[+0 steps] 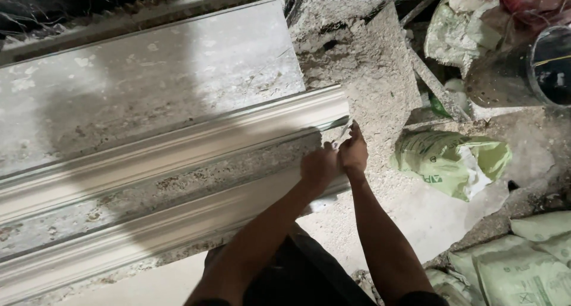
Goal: Refining the edges and surfaces of decorative gypsum moldings using a small hand tool.
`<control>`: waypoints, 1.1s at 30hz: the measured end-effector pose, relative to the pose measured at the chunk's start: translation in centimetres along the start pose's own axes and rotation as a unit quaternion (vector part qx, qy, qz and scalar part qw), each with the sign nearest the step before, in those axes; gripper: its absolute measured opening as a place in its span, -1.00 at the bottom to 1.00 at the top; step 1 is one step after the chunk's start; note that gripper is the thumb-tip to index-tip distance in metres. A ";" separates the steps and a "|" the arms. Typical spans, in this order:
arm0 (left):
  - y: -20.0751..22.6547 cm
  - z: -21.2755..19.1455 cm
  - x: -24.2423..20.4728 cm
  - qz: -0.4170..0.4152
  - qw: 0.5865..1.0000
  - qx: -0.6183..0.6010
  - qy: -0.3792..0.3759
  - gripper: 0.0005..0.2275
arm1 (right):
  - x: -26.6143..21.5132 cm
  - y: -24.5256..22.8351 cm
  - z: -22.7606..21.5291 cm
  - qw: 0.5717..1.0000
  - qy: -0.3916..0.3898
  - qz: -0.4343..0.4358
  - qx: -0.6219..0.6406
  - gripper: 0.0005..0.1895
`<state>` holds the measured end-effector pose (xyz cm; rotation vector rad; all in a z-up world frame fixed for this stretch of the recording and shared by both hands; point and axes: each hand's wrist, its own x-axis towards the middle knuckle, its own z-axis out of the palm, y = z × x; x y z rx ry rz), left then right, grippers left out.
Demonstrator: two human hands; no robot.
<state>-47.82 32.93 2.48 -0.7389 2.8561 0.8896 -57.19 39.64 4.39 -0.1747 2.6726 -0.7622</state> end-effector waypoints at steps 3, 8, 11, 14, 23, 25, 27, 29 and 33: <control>-1.0 -3.5 -1.8 -0.014 0.999 0.037 -0.029 -0.74 | 1.8 2.3 1.6 0.999 0.021 -0.026 0.007 -0.36; 0.1 -0.5 -1.5 -0.039 0.999 0.019 0.000 -0.78 | 1.9 3.0 2.0 0.998 0.038 -0.037 -0.021 -0.33; -0.9 -0.5 -1.6 0.036 0.985 0.118 0.116 -0.83 | 2.6 3.9 2.3 0.998 0.047 -0.038 -0.027 -0.39; -5.6 -2.9 -3.4 0.083 0.980 0.138 0.118 -0.87 | 2.5 4.1 2.8 0.994 0.074 -0.078 -0.027 -0.45; -13.8 -6.8 -10.3 0.060 0.976 0.203 0.051 -0.62 | 0.4 1.0 1.1 0.998 0.035 -0.061 0.000 -0.50; -11.3 -6.3 -8.7 0.066 0.992 0.104 0.012 -0.74 | 1.1 2.1 1.5 0.998 0.035 -0.059 0.009 -0.45; -8.6 -5.2 -6.3 0.082 0.995 0.053 -0.006 -0.70 | 1.7 3.2 2.1 0.998 0.036 -0.051 0.015 -0.44; -6.3 -2.9 -3.4 0.099 0.995 0.004 -0.024 -0.67 | 2.0 3.9 2.4 0.998 0.039 -0.043 0.023 -0.43; -2.6 4.5 1.3 0.072 0.997 -0.010 0.008 -0.53 | 3.0 5.3 3.0 0.997 0.038 -0.048 0.047 -0.40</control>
